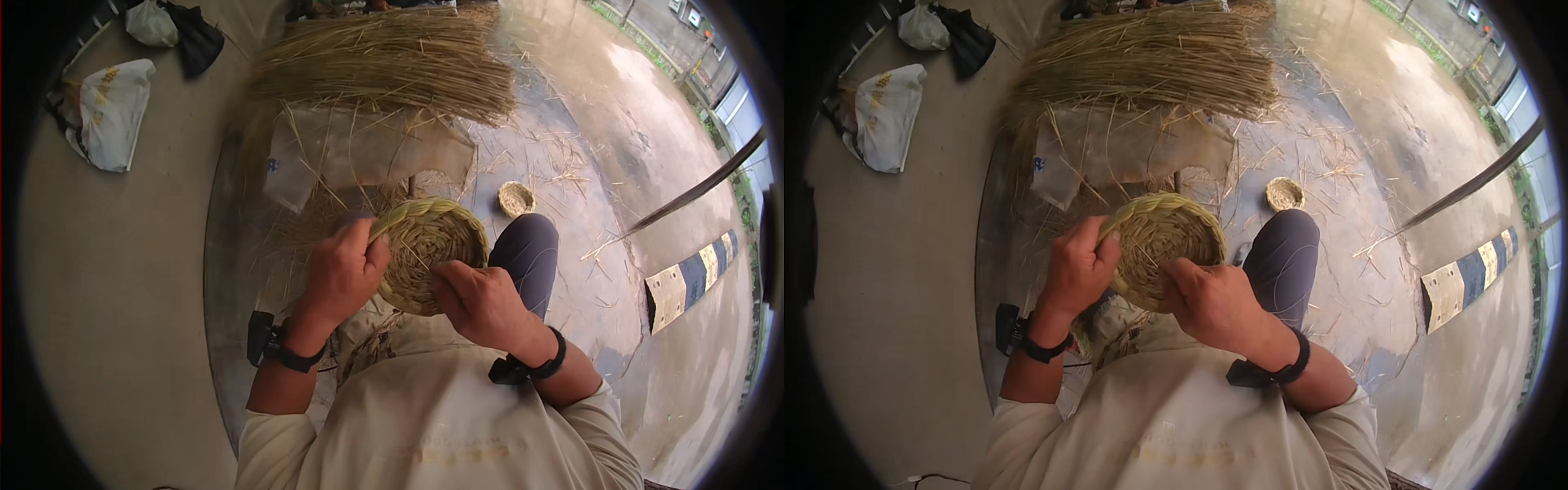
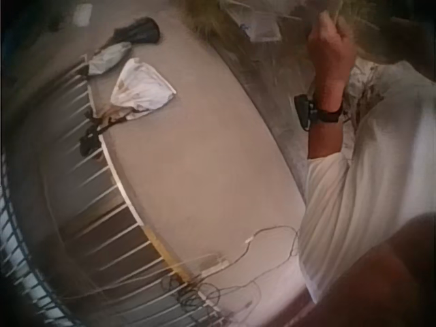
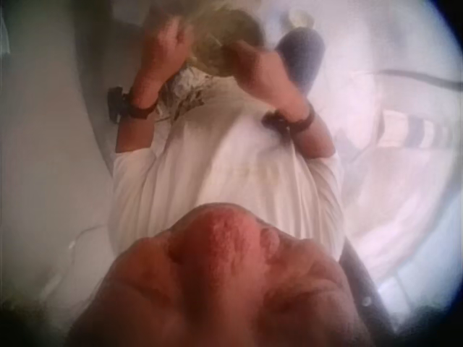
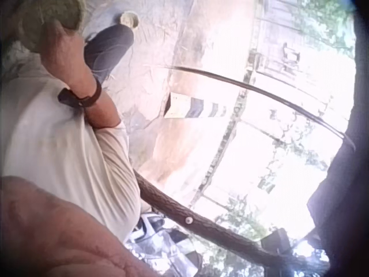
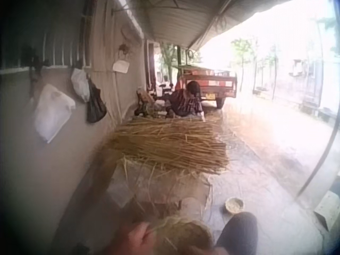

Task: Weave a small circular basket or mat using natural straw or fibers and a needle.

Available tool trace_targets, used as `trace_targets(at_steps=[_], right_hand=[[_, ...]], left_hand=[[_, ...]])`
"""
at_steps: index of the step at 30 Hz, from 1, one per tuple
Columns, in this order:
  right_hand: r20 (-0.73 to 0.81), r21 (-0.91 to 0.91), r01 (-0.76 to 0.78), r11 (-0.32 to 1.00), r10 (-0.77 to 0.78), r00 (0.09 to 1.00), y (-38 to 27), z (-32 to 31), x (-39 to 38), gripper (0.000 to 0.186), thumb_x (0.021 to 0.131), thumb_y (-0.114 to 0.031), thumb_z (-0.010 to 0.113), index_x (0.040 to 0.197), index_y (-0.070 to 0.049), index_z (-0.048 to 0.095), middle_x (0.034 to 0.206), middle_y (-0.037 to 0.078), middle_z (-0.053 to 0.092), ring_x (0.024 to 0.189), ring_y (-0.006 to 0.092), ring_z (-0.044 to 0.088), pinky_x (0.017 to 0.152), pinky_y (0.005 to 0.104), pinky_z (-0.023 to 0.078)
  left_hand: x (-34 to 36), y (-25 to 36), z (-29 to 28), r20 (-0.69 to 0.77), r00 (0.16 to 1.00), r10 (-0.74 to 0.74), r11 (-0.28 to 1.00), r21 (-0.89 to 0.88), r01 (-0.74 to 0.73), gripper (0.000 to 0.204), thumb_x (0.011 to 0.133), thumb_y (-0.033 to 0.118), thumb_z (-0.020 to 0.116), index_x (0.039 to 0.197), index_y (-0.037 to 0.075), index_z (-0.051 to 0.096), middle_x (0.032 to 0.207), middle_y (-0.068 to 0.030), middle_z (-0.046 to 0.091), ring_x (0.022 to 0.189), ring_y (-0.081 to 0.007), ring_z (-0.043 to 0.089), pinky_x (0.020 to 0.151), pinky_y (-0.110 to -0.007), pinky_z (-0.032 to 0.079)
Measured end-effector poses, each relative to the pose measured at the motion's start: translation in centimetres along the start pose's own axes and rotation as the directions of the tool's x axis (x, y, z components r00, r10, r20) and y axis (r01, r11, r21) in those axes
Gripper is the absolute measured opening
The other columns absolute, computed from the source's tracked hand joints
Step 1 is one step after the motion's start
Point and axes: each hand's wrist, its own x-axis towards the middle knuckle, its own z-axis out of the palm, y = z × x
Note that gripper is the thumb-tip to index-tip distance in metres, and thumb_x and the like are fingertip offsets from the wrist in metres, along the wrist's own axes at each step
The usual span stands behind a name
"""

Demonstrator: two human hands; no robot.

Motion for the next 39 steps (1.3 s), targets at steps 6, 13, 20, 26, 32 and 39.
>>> trace_targets(at_steps=[6, 13, 20, 26, 32, 39], right_hand=[[0.006, -0.065, 0.054, 0.996, -0.054, 0.999, 0.2, -0.5, 1.3, 0.01, 0.093, -0.008, 0.069, 0.101, -0.005, 0.064, 0.07, 0.013, 0.064, 0.06, 0.0359, 0.067, 0.053, 0.045, 0.054], [0.007, -0.103, 0.048, 0.994, -0.048, 0.999, 0.1, -0.2, 1.9, 0.015, 0.094, -0.003, 0.069, 0.108, -0.003, 0.066, 0.079, 0.013, 0.067, 0.063, 0.0346, 0.068, 0.057, 0.0436, 0.055], [0.019, 0.07, 0.0, 0.998, -0.002, 1.0, -0.2, 1.3, 2.7, 0.012, 0.097, -0.007, 0.067, 0.108, -0.003, 0.064, 0.079, 0.016, 0.065, 0.069, 0.0386, 0.068, 0.06, 0.0454, 0.054], [0.322, 0.568, -0.386, 0.727, 0.235, 0.917, -1.4, 6.5, -2.3, 0.019, 0.103, -0.018, 0.064, 0.109, 0.0, 0.064, 0.089, 0.024, 0.07, 0.083, 0.0488, 0.068, 0.073, 0.0507, 0.054], [0.551, 0.471, -0.512, 0.718, 0.213, 0.807, -5.1, 8.4, -11.4, 0.017, 0.099, -0.015, 0.066, 0.109, -0.002, 0.066, 0.092, 0.026, 0.071, 0.084, 0.0475, 0.069, 0.072, 0.0515, 0.056], [0.506, 0.213, -0.409, 0.887, 0.258, 0.823, -5.8, 8.2, -11.8, 0.014, 0.094, -0.017, 0.071, 0.104, -0.007, 0.069, 0.083, 0.018, 0.07, 0.078, 0.0403, 0.072, 0.067, 0.0492, 0.058]], left_hand=[[1.0, 0.3, 0.0, -0.045, 0.996, 0.083, 0.996, -0.028, -0.085, 0.015, 0.097, 0.008, 0.066, 0.109, -0.002, 0.067, 0.087, -0.0226, 0.07, 0.08, -0.0442, 0.07, 0.068, -0.048, 0.055], [1.5, 0.9, -0.2, -0.061, 0.991, 0.116, 0.993, 0.028, -0.114, 0.017, 0.097, 0.01, 0.068, 0.108, -0.002, 0.065, 0.086, -0.0235, 0.069, 0.079, -0.0454, 0.069, 0.066, -0.051, 0.055], [0.2, 1.6, 0.3, -0.099, 0.993, 0.061, 0.994, 0.095, -0.051, 0.016, 0.097, 0.013, 0.07, 0.101, 0.0, 0.063, 0.08, -0.0222, 0.066, 0.074, -0.0449, 0.067, 0.063, -0.052, 0.054], [-10.0, 2.4, -0.3, 0.187, 0.97, -0.159, 0.987, 0.069, 0.148, 0.017, 0.096, 0.011, 0.066, 0.107, -0.002, 0.065, 0.088, -0.0267, 0.069, 0.081, -0.0492, 0.068, 0.067, -0.055, 0.055], [-16.4, 2.6, -2.5, 0.267, 0.917, -0.295, 0.945, 0.222, 0.239, 0.017, 0.092, 0.011, 0.068, 0.106, 0.0, 0.066, 0.088, -0.0238, 0.071, 0.078, -0.0451, 0.071, 0.065, -0.051, 0.059], [-17.6, 3.8, -1.5, 0.388, 0.92, -0.056, 0.988, 0.153, -0.005, 0.023, 0.092, 0.021, 0.071, 0.106, 0.003, 0.066, 0.082, -0.0137, 0.071, 0.068, -0.0327, 0.073, 0.057, -0.043, 0.059]])
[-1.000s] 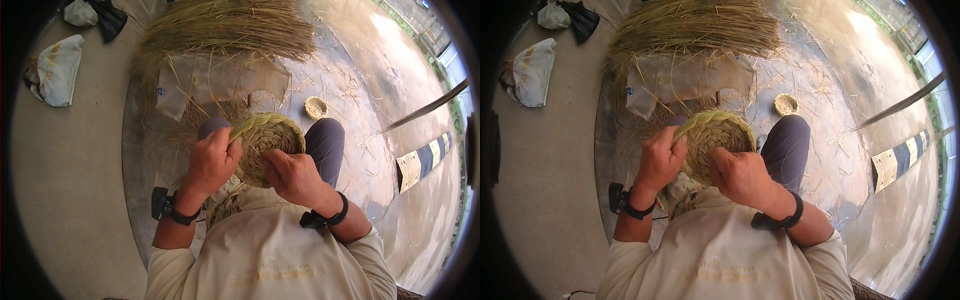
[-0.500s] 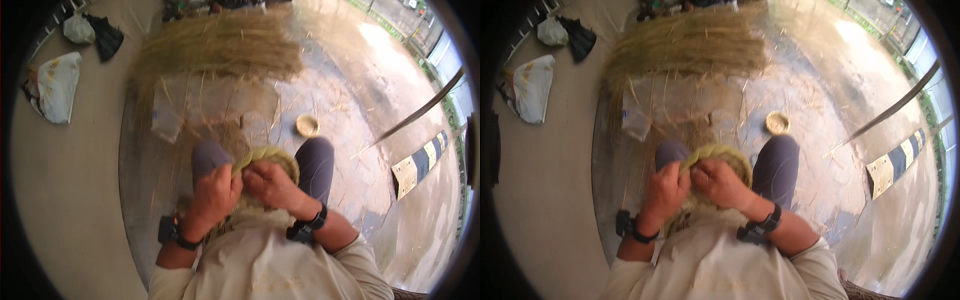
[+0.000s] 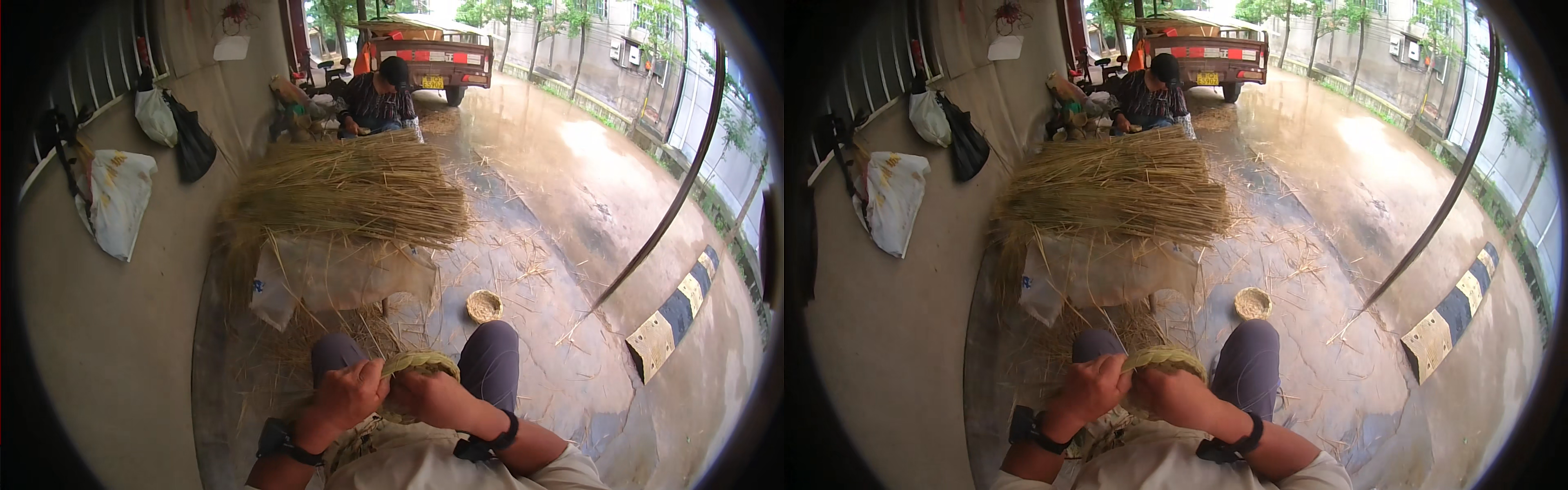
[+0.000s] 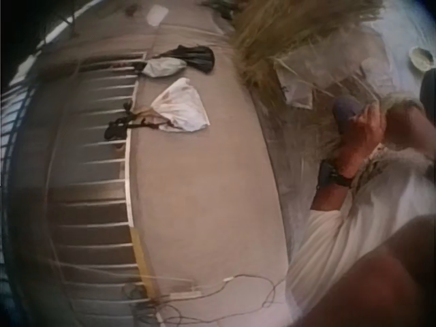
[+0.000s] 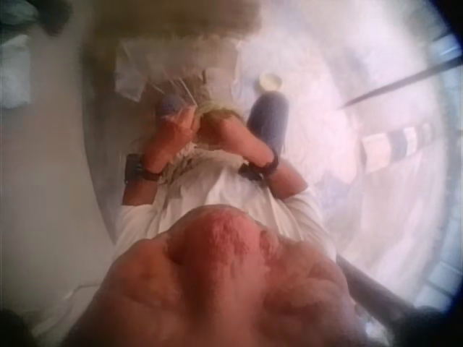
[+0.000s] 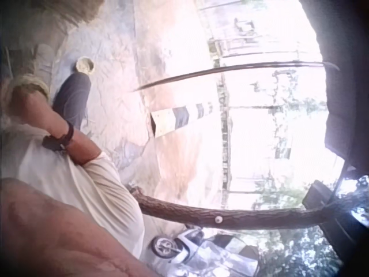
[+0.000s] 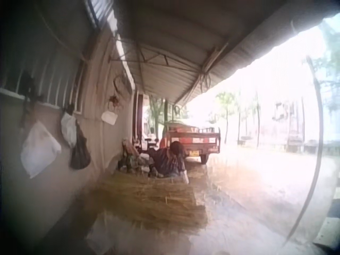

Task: Weave a small circular basket or mat using natural straw or fibers and a needle.

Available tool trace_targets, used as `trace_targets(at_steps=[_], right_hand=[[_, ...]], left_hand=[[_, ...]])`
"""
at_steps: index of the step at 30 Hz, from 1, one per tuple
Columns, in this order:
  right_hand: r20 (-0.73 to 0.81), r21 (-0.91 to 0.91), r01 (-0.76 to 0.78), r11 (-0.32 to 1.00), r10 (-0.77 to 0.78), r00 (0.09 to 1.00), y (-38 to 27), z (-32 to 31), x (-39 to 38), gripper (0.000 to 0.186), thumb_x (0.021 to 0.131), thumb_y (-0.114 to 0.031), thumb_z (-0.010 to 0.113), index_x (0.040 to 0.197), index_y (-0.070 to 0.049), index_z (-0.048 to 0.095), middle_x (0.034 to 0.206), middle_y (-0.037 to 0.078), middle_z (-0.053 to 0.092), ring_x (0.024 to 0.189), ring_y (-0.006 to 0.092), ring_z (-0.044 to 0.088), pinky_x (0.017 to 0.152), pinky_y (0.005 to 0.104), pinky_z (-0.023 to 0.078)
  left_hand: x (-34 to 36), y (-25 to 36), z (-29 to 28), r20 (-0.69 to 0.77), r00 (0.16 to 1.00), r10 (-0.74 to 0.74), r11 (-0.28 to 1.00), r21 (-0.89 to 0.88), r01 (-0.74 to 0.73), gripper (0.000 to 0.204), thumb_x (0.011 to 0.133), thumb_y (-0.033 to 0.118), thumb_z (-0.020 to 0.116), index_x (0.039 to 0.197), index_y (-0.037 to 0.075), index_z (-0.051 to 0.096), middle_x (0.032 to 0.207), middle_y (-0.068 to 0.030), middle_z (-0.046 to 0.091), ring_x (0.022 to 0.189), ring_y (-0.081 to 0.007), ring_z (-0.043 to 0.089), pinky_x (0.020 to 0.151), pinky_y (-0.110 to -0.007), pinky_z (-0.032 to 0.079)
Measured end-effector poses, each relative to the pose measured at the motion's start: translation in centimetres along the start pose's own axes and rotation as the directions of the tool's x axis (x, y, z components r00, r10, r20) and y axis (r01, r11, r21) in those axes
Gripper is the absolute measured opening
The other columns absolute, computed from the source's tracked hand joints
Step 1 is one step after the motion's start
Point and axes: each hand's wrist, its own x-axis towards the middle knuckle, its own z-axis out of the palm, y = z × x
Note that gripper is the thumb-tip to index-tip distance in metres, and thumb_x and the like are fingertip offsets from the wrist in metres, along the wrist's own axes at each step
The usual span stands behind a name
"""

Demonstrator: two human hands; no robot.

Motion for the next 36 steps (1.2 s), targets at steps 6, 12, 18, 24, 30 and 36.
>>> trace_targets(at_steps=[6, 12, 18, 24, 30, 36], right_hand=[[-0.27, -0.13, 0.061, 0.99, -0.094, 0.958, 0.3, -4.7, 1.1, 0.014, 0.095, -0.02, 0.072, 0.101, -0.007, 0.074, 0.081, 0.014, 0.071, 0.077, 0.037, 0.071, 0.068, 0.0457, 0.058], [-0.165, -0.021, 0.056, 0.998, -0.059, 0.985, 3.0, -2.1, 2.8, 0.014, 0.097, -0.017, 0.07, 0.101, -0.003, 0.073, 0.087, 0.015, 0.072, 0.079, 0.0356, 0.071, 0.071, 0.0427, 0.057], [-0.262, 0.254, -0.11, 0.961, 0.177, 0.949, 2.4, -4.8, 4.6, 0.018, 0.103, -0.018, 0.069, 0.101, 0.0, 0.072, 0.087, 0.013, 0.074, 0.078, 0.0225, 0.073, 0.073, 0.0346, 0.057], [-0.194, 0.88, 0.085, 0.466, 0.19, 0.962, 1.8, -4.7, 2.5, 0.012, 0.108, -0.014, 0.06, 0.11, -0.005, 0.066, 0.096, 0.012, 0.073, 0.087, 0.0257, 0.075, 0.079, 0.0405, 0.062], [-0.404, 0.914, 0.357, 0.194, 0.331, 0.853, 3.4, -11.4, -3.4, 0.011, 0.108, -0.012, 0.055, 0.114, -0.007, 0.063, 0.07, 0.008, 0.065, 0.047, 0.0143, 0.048, 0.041, 0.0294, 0.038], [-0.611, 0.791, 0.4, 0.463, 0.644, 0.461, 12.9, -21.0, -14.2, 0.006, 0.108, -0.016, 0.058, 0.106, -0.012, 0.061, 0.068, -0.007, 0.049, 0.045, 0.0024, 0.035, 0.035, 0.0207, 0.026]], left_hand=[[-0.3, 0.4, 0.0, 0.203, 0.975, 0.089, 0.995, -0.063, -0.078, 0.019, 0.089, 0.02, 0.073, 0.097, 0.005, 0.065, 0.08, -0.0124, 0.069, 0.069, -0.0336, 0.072, 0.059, -0.044, 0.058], [0.0, 1.9, 0.6, 0.19, 0.963, 0.189, 0.982, -0.046, -0.183, 0.018, 0.087, 0.02, 0.073, 0.096, 0.006, 0.065, 0.075, -0.0098, 0.066, 0.066, -0.0285, 0.07, 0.056, -0.041, 0.057], [0.4, 1.8, 0.9, 0.146, 0.96, 0.238, 0.967, -0.126, -0.22, 0.024, 0.087, 0.018, 0.074, 0.105, 0.003, 0.068, 0.074, -0.0105, 0.067, 0.067, -0.028, 0.071, 0.055, -0.041, 0.056], [0.4, 1.5, 0.7, 0.19, 0.96, 0.206, 0.978, -0.082, -0.194, 0.025, 0.088, 0.018, 0.073, 0.108, 0.003, 0.068, 0.079, -0.0093, 0.068, 0.07, -0.026, 0.072, 0.057, -0.041, 0.058], [-0.3, -3.6, -1.5, 0.298, 0.947, 0.12, 0.984, 0.087, -0.153, 0.017, 0.09, 0.018, 0.071, 0.099, 0.007, 0.063, 0.081, -0.0091, 0.067, 0.068, -0.0263, 0.071, 0.058, -0.042, 0.057], [-2.6, -10.7, -8.8, 0.298, 0.935, -0.191, 0.928, 0.365, 0.073, 0.009, 0.094, 0.014, 0.063, 0.092, 0.008, 0.058, 0.082, -0.0165, 0.071, 0.073, -0.0385, 0.073, 0.061, -0.052, 0.059]])
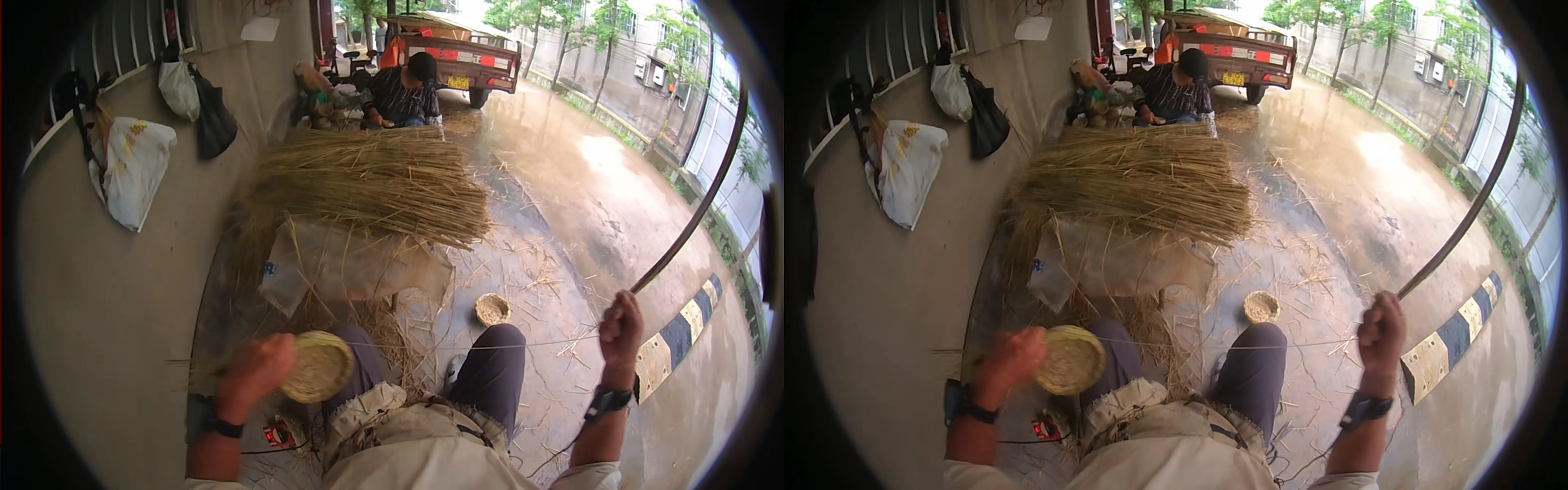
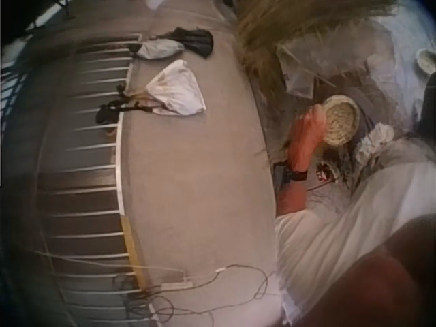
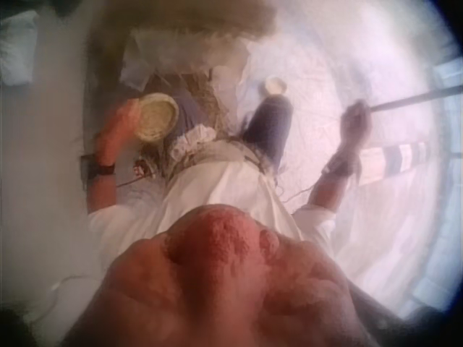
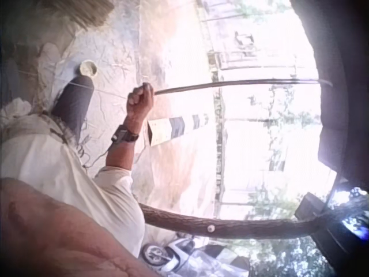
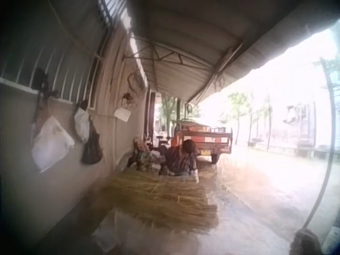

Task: Weave a small circular basket or mat using natural straw or fibers and a needle.

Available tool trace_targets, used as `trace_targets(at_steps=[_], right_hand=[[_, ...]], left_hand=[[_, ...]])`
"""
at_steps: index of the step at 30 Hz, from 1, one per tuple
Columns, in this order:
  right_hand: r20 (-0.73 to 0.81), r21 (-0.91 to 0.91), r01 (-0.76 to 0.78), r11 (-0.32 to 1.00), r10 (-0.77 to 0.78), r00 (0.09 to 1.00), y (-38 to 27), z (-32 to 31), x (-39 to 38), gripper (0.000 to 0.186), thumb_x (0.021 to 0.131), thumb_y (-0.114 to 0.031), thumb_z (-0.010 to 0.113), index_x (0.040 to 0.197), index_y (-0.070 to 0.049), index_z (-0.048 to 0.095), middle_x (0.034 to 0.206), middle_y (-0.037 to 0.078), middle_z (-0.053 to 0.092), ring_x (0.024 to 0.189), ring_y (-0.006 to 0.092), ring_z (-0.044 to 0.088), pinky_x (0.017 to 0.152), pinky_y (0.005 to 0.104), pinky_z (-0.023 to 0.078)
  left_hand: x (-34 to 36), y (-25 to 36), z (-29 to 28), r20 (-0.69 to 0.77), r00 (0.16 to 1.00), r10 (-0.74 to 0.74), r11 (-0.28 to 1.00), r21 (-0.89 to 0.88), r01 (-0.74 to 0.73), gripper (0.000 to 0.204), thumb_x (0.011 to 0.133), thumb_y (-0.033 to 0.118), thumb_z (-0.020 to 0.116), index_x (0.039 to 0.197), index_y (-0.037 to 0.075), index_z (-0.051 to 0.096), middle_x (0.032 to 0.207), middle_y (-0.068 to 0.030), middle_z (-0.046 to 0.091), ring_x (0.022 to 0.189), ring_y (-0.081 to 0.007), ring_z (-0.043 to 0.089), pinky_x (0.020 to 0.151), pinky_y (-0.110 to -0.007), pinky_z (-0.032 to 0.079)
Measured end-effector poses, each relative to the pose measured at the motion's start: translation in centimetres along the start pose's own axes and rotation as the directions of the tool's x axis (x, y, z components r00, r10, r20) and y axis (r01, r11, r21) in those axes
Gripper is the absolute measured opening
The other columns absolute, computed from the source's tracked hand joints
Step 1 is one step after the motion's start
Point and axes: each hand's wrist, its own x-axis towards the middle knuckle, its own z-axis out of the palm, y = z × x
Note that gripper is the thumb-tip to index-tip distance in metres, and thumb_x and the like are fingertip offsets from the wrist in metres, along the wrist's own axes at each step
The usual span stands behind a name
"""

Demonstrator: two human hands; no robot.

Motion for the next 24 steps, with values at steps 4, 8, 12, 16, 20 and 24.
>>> trace_targets(at_steps=[4, 8, 12, 16, 20, 24], right_hand=[[-0.248, -0.099, 0.102, 0.99, -0.124, 0.961, -3.7, -12.4, 3.0, 0.014, 0.107, -0.018, 0.061, 0.118, -0.009, 0.064, 0.076, -0.007, 0.055, 0.048, 0.0025, 0.037, 0.037, 0.0203, 0.027], [-0.36, -0.078, 0.183, 0.98, -0.199, 0.912, -5.5, -19.1, 4.6, 0.012, 0.108, -0.017, 0.06, 0.114, -0.007, 0.062, 0.079, -0.006, 0.055, 0.049, 0.0034, 0.033, 0.038, 0.0215, 0.024], [-0.223, 0.205, 0.126, 0.971, -0.078, 0.972, -8.2, -33.7, 8.2, 0.009, 0.106, -0.017, 0.063, 0.102, -0.01, 0.061, 0.076, -0.006, 0.05, 0.053, 0.0027, 0.035, 0.042, 0.021, 0.026], [-0.437, -0.23, 0.198, 0.953, -0.283, 0.854, -6.4, -19.5, 5.6, 0.01, 0.102, -0.026, 0.068, 0.104, -0.016, 0.066, 0.071, -0.01, 0.046, 0.052, 0.0016, 0.035, 0.043, 0.0213, 0.026], [0.262, -0.729, 0.335, 0.597, -0.208, 0.942, -0.1, 1.4, 0.0, 0.036, 0.11, -0.04, 0.052, 0.109, -0.009, 0.069, 0.069, -0.008, 0.041, 0.057, 0.0044, 0.038, 0.052, 0.0254, 0.039], [0.949, -0.292, 0.763, 0.577, 0.073, 0.307, 6.1, 19.9, -3.3, 0.035, 0.104, -0.012, 0.058, 0.134, 0.005, 0.064, 0.13, 0.024, 0.069, 0.116, 0.0395, 0.069, 0.102, 0.0444, 0.052]], left_hand=[[-2.6, -6.1, -0.2, -0.032, 0.991, -0.13, 0.985, 0.111, 0.133, 0.01, 0.094, 0.015, 0.064, 0.092, 0.007, 0.059, 0.084, -0.0177, 0.071, 0.073, -0.0408, 0.072, 0.065, -0.053, 0.058], [-3.0, -6.9, -2.2, -0.026, 0.987, -0.161, 0.971, 0.175, 0.163, 0.01, 0.094, 0.015, 0.064, 0.092, 0.006, 0.061, 0.085, -0.019, 0.07, 0.076, -0.0431, 0.071, 0.067, -0.054, 0.057], [-3.5, -9.9, -0.4, 0.038, 0.948, -0.316, 0.921, 0.253, 0.297, 0.008, 0.094, 0.014, 0.064, 0.094, 0.006, 0.062, 0.086, -0.0194, 0.07, 0.078, -0.0443, 0.07, 0.069, -0.054, 0.057], [-4.0, -10.2, 1.2, 0.001, 0.978, -0.209, 0.972, 0.106, 0.208, 0.008, 0.093, 0.014, 0.065, 0.096, 0.007, 0.062, 0.087, -0.0187, 0.071, 0.078, -0.043, 0.071, 0.069, -0.054, 0.057], [3.3, 0.4, -0.1, 0.02, 0.999, 0.026, 0.972, -0.234, -0.02, 0.013, 0.094, 0.019, 0.066, 0.097, 0.007, 0.061, 0.092, -0.0178, 0.073, 0.082, -0.0427, 0.072, 0.069, -0.053, 0.058], [9.4, 7.6, -0.2, -0.237, 0.94, 0.246, 0.842, -0.429, -0.328, 0.015, 0.093, 0.018, 0.069, 0.102, 0.006, 0.064, 0.089, -0.0195, 0.072, 0.081, -0.0419, 0.072, 0.069, -0.052, 0.057]])
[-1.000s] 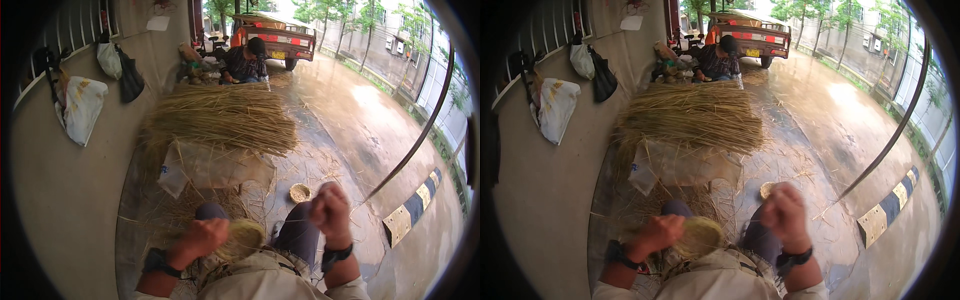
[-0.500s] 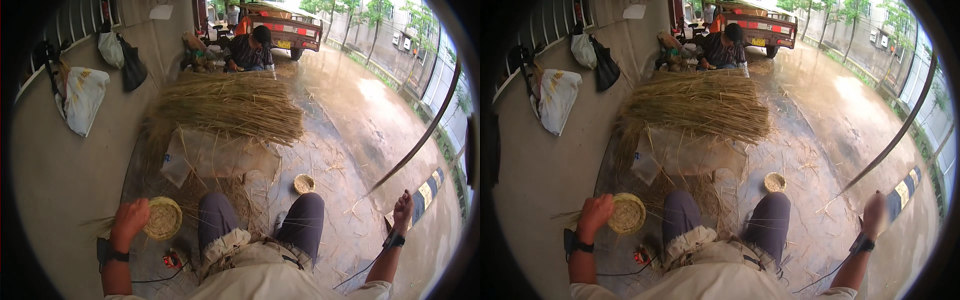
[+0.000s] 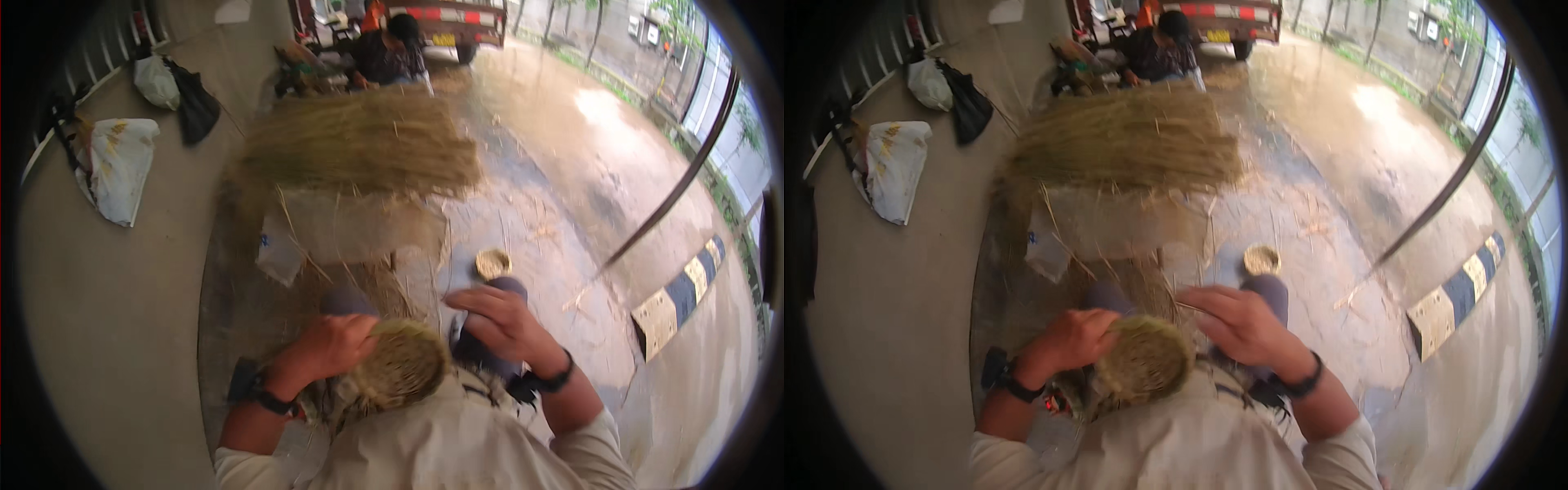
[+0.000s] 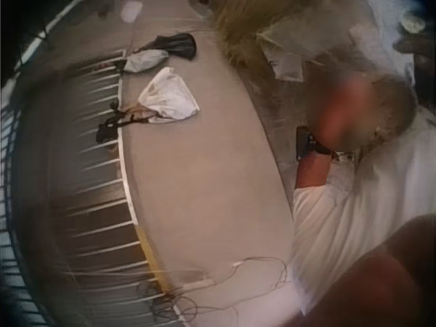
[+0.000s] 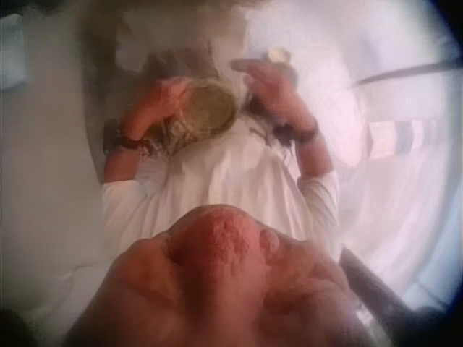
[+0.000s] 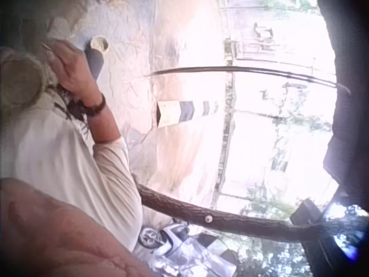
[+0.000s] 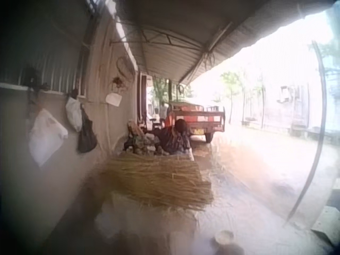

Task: Weave a small circular basket or mat using natural straw or fibers and a needle.

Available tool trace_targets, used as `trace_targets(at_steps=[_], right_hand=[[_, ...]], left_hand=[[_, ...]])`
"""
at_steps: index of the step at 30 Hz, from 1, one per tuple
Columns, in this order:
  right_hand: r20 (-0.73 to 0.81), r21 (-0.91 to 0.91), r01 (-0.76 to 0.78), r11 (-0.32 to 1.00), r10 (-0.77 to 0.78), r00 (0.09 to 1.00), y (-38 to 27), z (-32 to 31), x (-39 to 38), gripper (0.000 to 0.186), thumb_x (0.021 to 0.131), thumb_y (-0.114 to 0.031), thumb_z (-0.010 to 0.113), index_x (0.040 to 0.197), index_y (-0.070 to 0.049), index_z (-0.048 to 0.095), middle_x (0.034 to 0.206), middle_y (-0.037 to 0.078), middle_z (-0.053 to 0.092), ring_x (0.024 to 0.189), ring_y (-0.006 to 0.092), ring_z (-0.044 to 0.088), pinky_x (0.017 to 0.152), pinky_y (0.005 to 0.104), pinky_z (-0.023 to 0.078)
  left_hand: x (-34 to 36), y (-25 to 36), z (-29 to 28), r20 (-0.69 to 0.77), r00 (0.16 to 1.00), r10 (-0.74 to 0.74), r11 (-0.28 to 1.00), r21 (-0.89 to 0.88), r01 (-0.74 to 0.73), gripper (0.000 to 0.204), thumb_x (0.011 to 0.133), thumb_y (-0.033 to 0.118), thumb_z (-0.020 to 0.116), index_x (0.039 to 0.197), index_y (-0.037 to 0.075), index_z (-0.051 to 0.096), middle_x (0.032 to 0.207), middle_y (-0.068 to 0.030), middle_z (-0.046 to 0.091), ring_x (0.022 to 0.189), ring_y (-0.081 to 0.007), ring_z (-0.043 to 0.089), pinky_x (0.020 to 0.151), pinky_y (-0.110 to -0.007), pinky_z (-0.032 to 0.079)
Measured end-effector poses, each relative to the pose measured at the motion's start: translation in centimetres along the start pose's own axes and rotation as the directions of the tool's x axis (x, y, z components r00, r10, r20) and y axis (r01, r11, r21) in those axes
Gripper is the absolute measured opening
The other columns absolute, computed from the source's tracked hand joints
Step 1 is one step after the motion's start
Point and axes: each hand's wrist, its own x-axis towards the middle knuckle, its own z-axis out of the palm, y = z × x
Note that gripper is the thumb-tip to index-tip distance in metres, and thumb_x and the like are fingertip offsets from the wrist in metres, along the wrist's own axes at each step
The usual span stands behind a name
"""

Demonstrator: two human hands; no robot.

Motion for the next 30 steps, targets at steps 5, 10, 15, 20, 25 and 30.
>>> trace_targets(at_steps=[5, 10, 15, 20, 25, 30], right_hand=[[0.378, 0.139, -0.301, 0.943, 0.231, 0.897, 5.3, -2.0, 11.3, 0.062, 0.114, -0.05, 0.044, 0.136, 0.004, 0.066, 0.114, 0.012, 0.075, 0.105, 0.0203, 0.067, 0.095, 0.0344, 0.053], [0.296, 0.045, -0.249, 0.967, 0.225, 0.928, 6.5, -6.7, 8.0, 0.038, 0.11, -0.035, 0.06, 0.106, 0.002, 0.071, 0.087, 0.008, 0.069, 0.077, 0.0137, 0.056, 0.073, 0.0334, 0.05], [0.19, -0.009, -0.185, 0.983, 0.183, 0.965, 6.8, -9.2, 8.2, 0.039, 0.109, -0.036, 0.063, 0.095, -0.002, 0.075, 0.076, -0.003, 0.063, 0.063, 0.0134, 0.051, 0.061, 0.0324, 0.046], [-0.037, 0.798, -0.045, 0.601, 0.123, 0.992, 1.7, -4.5, 13.0, 0.037, 0.112, -0.038, 0.058, 0.102, -0.007, 0.076, 0.073, -0.004, 0.06, 0.063, 0.0134, 0.055, 0.058, 0.0306, 0.044], [0.078, 0.854, -0.16, 0.495, 0.183, 0.98, 3.9, -7.3, 15.4, 0.036, 0.11, -0.035, 0.059, 0.102, -0.003, 0.074, 0.069, -0.007, 0.052, 0.058, 0.0072, 0.042, 0.054, 0.0245, 0.034], [0.013, 0.021, -0.187, 0.982, 0.187, 0.982, 1.7, -5.0, 13.0, 0.042, 0.107, -0.033, 0.064, 0.084, 0.001, 0.071, 0.062, 0.008, 0.057, 0.054, 0.0216, 0.048, 0.054, 0.0361, 0.043]], left_hand=[[7.1, -1.0, -3.4, -0.158, 0.981, 0.117, 0.985, 0.145, -0.094, 0.022, 0.093, 0.018, 0.07, 0.11, 0.004, 0.066, 0.09, -0.0203, 0.072, 0.082, -0.0426, 0.071, 0.071, -0.052, 0.058], [8.5, -1.6, -5.2, -0.322, 0.938, 0.124, 0.987, 0.141, -0.082, 0.041, 0.092, 0.013, 0.07, 0.132, 0.004, 0.066, 0.096, -0.0207, 0.074, 0.086, -0.0416, 0.073, 0.073, -0.049, 0.06], [9.8, -0.9, -6.8, -0.285, 0.945, 0.158, 0.983, 0.138, -0.123, 0.042, 0.09, 0.005, 0.069, 0.133, 0.004, 0.067, 0.103, -0.021, 0.075, 0.09, -0.0404, 0.075, 0.074, -0.047, 0.061], [10.0, -0.7, -6.7, -0.281, 0.945, 0.166, 0.977, 0.174, -0.12, 0.041, 0.09, 0.004, 0.069, 0.131, 0.004, 0.068, 0.101, -0.0215, 0.075, 0.087, -0.0391, 0.074, 0.073, -0.045, 0.061], [10.0, 0.0, -7.0, -0.252, 0.949, 0.191, 0.958, 0.261, -0.124, 0.039, 0.091, 0.007, 0.071, 0.129, 0.003, 0.068, 0.1, -0.021, 0.075, 0.087, -0.0378, 0.075, 0.072, -0.045, 0.061], [9.6, 1.0, -6.8, -0.235, 0.96, 0.153, 0.964, 0.249, -0.092, 0.036, 0.094, 0.013, 0.07, 0.129, 0.002, 0.067, 0.1, -0.02, 0.075, 0.088, -0.039, 0.075, 0.072, -0.046, 0.061]])
